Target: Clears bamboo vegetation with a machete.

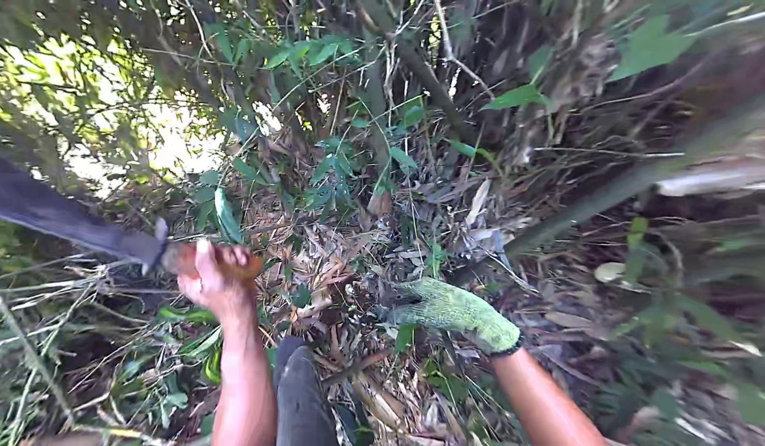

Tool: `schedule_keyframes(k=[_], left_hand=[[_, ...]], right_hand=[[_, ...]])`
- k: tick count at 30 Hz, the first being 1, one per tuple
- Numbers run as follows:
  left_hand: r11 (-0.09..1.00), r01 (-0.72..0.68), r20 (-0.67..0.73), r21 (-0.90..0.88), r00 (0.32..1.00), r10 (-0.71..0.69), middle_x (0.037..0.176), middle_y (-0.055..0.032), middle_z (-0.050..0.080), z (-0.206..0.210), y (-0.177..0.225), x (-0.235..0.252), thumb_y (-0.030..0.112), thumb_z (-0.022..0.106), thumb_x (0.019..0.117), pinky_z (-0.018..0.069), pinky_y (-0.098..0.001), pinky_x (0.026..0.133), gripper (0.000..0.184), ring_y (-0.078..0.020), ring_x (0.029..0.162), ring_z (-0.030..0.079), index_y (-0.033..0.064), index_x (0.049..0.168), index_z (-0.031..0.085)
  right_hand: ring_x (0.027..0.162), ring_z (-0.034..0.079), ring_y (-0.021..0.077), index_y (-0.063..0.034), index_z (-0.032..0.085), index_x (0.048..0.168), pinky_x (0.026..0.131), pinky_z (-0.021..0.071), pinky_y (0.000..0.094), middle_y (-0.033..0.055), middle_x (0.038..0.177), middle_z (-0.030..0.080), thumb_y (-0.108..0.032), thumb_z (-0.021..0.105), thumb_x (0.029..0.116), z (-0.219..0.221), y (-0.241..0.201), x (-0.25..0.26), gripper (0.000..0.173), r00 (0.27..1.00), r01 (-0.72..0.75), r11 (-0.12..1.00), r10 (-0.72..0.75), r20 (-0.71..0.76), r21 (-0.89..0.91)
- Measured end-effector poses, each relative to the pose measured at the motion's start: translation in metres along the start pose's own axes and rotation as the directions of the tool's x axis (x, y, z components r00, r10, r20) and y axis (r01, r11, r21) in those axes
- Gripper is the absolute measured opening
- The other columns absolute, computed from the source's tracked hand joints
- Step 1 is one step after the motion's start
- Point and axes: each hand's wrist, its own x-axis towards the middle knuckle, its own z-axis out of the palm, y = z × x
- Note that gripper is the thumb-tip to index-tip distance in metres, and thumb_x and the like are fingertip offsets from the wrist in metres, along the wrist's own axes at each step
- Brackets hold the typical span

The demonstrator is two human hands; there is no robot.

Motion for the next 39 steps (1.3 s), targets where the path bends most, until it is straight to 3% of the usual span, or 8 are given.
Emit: schedule_keyframes(k=[4, 7, 11, 14, 24, 32, 36, 39], left_hand=[[0.967, -0.157, -0.229, -0.200, 0.967, 0.110, 0.056, 0.0058, 0.053, 0.156, -0.030, 0.035, 0.015, 0.031, 0.1109, 0.0584, -0.0330, 0.056, 0.030, -0.0100, 0.051, 0.059, 0.0097, 0.089, 0.051], [0.933, 0.352, 0.041, 0.077, 0.934, -0.356, 0.066, -0.0052, 0.059, 0.232, -0.084, -0.026, 0.022, 0.046, 0.1085, 0.0573, -0.0329, 0.059, 0.032, -0.0117, 0.056, 0.059, -0.0066, 0.105, 0.059], [0.308, 0.778, 0.481, 0.548, 0.009, -0.877, 0.058, -0.0013, 0.050, 0.180, -0.104, -0.135, 0.040, 0.041, 0.1091, 0.0501, -0.0310, 0.044, 0.037, -0.0134, 0.045, 0.051, 0.0081, 0.095, 0.056], [0.133, 0.719, 0.352, 0.682, -0.164, -0.922, 0.062, 0.0008, 0.047, 0.089, -0.084, -0.240, 0.023, 0.051, 0.1079, 0.0488, -0.0262, 0.046, 0.022, -0.0099, 0.047, 0.049, 0.0017, 0.113, 0.054], [0.459, 0.783, 0.259, 0.420, 0.381, -0.888, 0.054, 0.0052, 0.051, -0.038, -0.019, -0.170, 0.013, 0.044, 0.1035, 0.0541, -0.0279, 0.047, 0.013, -0.0082, 0.044, 0.053, 0.0073, 0.099, 0.055], [0.927, 0.299, -0.007, -0.225, 0.951, -0.308, 0.059, 0.0050, 0.048, 0.157, -0.020, -0.068, 0.013, 0.035, 0.1102, 0.0569, -0.0339, 0.055, 0.017, -0.0116, 0.050, 0.054, 0.0105, 0.099, 0.047], [0.915, 0.400, -0.013, -0.056, 0.916, -0.401, 0.068, -0.0057, 0.055, 0.269, -0.056, -0.084, 0.016, 0.044, 0.1096, 0.0599, -0.0352, 0.058, 0.025, -0.0150, 0.055, 0.060, -0.0074, 0.118, 0.049], [0.513, 0.835, 0.414, 0.201, 0.402, -0.817, 0.061, 0.0014, 0.049, 0.259, -0.067, -0.125, 0.019, 0.047, 0.1054, 0.0547, -0.0291, 0.049, 0.011, -0.0106, 0.047, 0.053, 0.0095, 0.102, 0.050]], right_hand=[[0.088, 0.071, 0.0044, -0.0174, 0.075, 0.116, 0.080, 0.0611, 0.0281, -0.0051, 0.102, 0.076, -0.030, 0.070, 0.0969, 0.002, -0.015, -0.063, 0.024, 0.944, 0.234, 0.957, -0.183, -0.273, 0.169], [0.086, 0.071, 0.0082, -0.0113, 0.076, 0.112, 0.075, 0.0623, 0.0279, -0.0015, 0.101, 0.077, -0.024, 0.070, 0.0953, 0.004, -0.032, -0.094, 0.021, 0.820, 0.458, 0.867, -0.326, -0.471, 0.197], [0.085, 0.072, 0.0077, -0.0191, 0.076, 0.108, 0.076, 0.0632, 0.0268, -0.0044, 0.099, 0.077, -0.034, 0.074, 0.0931, 0.014, -0.053, -0.132, 0.021, 0.680, 0.558, 0.824, -0.388, -0.623, 0.096], [0.090, 0.072, 0.0072, -0.0228, 0.076, 0.111, 0.080, 0.0628, 0.0261, -0.0057, 0.101, 0.077, -0.034, 0.075, 0.0924, 0.023, -0.031, -0.172, 0.022, 0.614, 0.553, 0.833, -0.390, -0.686, 0.022], [0.085, 0.073, 0.0113, -0.0230, 0.077, 0.107, 0.076, 0.0632, 0.0313, -0.0036, 0.099, 0.077, -0.036, 0.072, 0.0927, 0.078, 0.035, -0.271, 0.020, 0.596, 0.221, 0.910, 0.158, -0.787, 0.350], [0.087, 0.073, 0.0120, -0.0186, 0.077, 0.108, 0.077, 0.0634, 0.0317, -0.0012, 0.100, 0.077, -0.034, 0.071, 0.0939, 0.085, 0.027, -0.274, 0.022, 0.592, 0.189, 0.932, 0.142, -0.793, 0.309], [0.088, 0.073, 0.0115, -0.0200, 0.077, 0.109, 0.080, 0.0635, 0.0316, -0.0018, 0.100, 0.077, -0.031, 0.073, 0.0936, 0.095, 0.005, -0.264, 0.019, 0.616, 0.303, 0.893, 0.082, -0.783, 0.332], [0.088, 0.073, 0.0121, -0.0222, 0.077, 0.110, 0.079, 0.0641, 0.0323, -0.0018, 0.100, 0.077, -0.030, 0.075, 0.0917, 0.099, -0.006, -0.254, 0.020, 0.647, 0.342, 0.883, 0.028, -0.762, 0.322]])
